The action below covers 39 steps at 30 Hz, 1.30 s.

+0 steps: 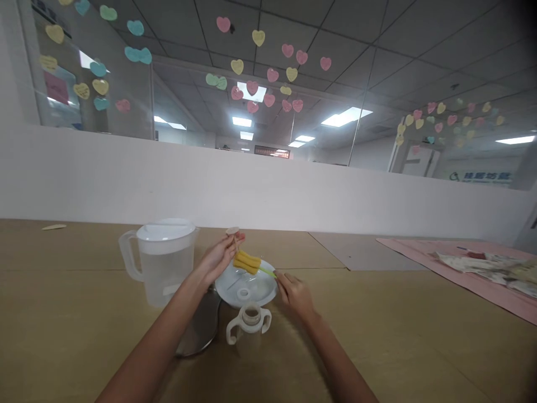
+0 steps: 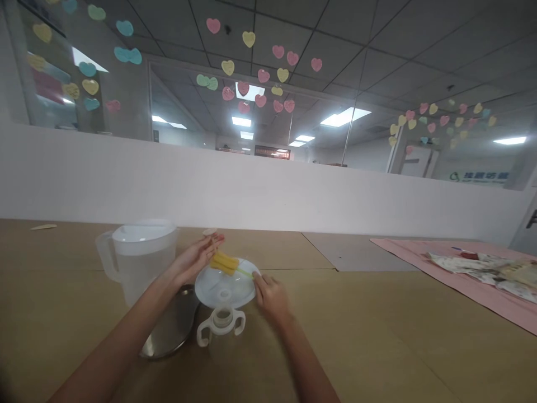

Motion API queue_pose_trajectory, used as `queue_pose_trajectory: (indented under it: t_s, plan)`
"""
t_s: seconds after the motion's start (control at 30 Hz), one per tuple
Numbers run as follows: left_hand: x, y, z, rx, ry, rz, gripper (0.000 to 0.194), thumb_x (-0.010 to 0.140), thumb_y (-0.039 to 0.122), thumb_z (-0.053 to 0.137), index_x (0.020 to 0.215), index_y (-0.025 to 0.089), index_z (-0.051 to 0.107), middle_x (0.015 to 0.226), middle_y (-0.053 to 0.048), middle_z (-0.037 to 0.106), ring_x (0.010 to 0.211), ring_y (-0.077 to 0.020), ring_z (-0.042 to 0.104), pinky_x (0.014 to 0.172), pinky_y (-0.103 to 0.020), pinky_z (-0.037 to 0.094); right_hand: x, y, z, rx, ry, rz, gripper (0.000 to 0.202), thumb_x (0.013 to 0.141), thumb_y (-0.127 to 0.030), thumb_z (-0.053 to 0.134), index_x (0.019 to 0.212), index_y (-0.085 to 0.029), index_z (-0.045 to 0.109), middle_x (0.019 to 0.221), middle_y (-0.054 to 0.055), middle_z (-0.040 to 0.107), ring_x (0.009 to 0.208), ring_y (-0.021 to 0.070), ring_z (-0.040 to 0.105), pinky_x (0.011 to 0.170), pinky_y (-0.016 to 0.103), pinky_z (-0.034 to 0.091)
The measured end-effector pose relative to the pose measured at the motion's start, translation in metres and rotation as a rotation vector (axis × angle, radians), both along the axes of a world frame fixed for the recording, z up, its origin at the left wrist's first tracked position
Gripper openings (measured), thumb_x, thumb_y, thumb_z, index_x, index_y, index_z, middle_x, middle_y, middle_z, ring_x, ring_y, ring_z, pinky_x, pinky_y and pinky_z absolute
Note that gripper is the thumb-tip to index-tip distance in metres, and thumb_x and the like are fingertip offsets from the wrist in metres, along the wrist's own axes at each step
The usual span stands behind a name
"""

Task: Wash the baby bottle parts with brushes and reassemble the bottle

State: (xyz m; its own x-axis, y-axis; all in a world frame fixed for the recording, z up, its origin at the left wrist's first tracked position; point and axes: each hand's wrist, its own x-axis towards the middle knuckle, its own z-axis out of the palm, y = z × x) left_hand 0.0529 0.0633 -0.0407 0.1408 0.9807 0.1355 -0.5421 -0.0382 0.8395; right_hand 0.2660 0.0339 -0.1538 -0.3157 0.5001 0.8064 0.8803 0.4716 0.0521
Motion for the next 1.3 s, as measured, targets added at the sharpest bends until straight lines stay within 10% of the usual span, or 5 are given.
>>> queue_pose_trajectory:
  t_s: [0.4, 0.6, 0.77, 0.97, 1.3]
  plan:
    - [-0.042, -0.049, 0.024, 0.358, 1.008, 0.162, 0.026, 0.076, 0.03, 0.05, 0.097, 0.015, 0.05, 0.083, -0.005, 0.064, 0.062, -0.0128, 0.06, 0.06, -0.026, 0.049, 0.026, -0.013, 0.006, 0.294, -0.018, -0.091, 0.028, 0.085, -0.023, 0.043, 0.102, -0.018, 0.065, 0.062, 0.004, 0.058, 0.056, 0.0106, 0.052, 0.057, 0.024, 0.035]
    - [-0.052, -0.037, -0.004, 0.238, 1.815, 0.164, 0.027, 0.06, 0.007, 0.05, 0.085, 0.013, 0.057, 0.048, -0.001, 0.058, 0.045, -0.0167, 0.055, 0.052, -0.027, 0.042, 0.025, -0.009, 0.0, 0.295, -0.048, -0.085, 0.025, 0.085, -0.022, 0.045, 0.098, -0.018, 0.066, 0.059, 0.003, 0.057, 0.057, 0.0107, 0.051, 0.057, 0.024, 0.034]
    - [-0.05, -0.034, -0.02, 0.22, 1.95, 0.065, 0.009, 0.06, 0.008, 0.054, 0.057, 0.015, 0.06, 0.049, -0.007, 0.061, 0.057, -0.0239, 0.061, 0.057, -0.031, 0.044, 0.024, -0.005, -0.003, 0.278, -0.02, -0.136, 0.025, 0.085, -0.022, 0.043, 0.093, -0.017, 0.067, 0.059, 0.002, 0.058, 0.056, 0.0106, 0.051, 0.056, 0.023, 0.033]
    - [-0.031, -0.024, -0.024, 0.456, 2.005, 0.221, 0.021, 0.075, 0.013, 0.044, 0.082, 0.009, 0.063, 0.089, -0.022, 0.064, 0.089, -0.0306, 0.06, 0.077, -0.043, 0.043, 0.029, 0.003, -0.01, 0.215, 0.004, -0.165, 0.026, 0.085, -0.022, 0.041, 0.095, -0.018, 0.066, 0.064, 0.003, 0.06, 0.058, 0.0105, 0.053, 0.056, 0.023, 0.034]
    - [0.008, 0.011, -0.069, 0.86, 1.87, -0.038, 0.026, 0.072, 0.008, 0.049, 0.091, 0.02, 0.063, 0.124, -0.008, 0.053, 0.122, -0.0246, 0.039, 0.101, -0.045, 0.025, 0.03, 0.008, -0.012, 0.178, 0.027, -0.196, 0.028, 0.085, -0.022, 0.04, 0.094, -0.017, 0.066, 0.063, 0.004, 0.059, 0.058, 0.0108, 0.053, 0.054, 0.022, 0.034]
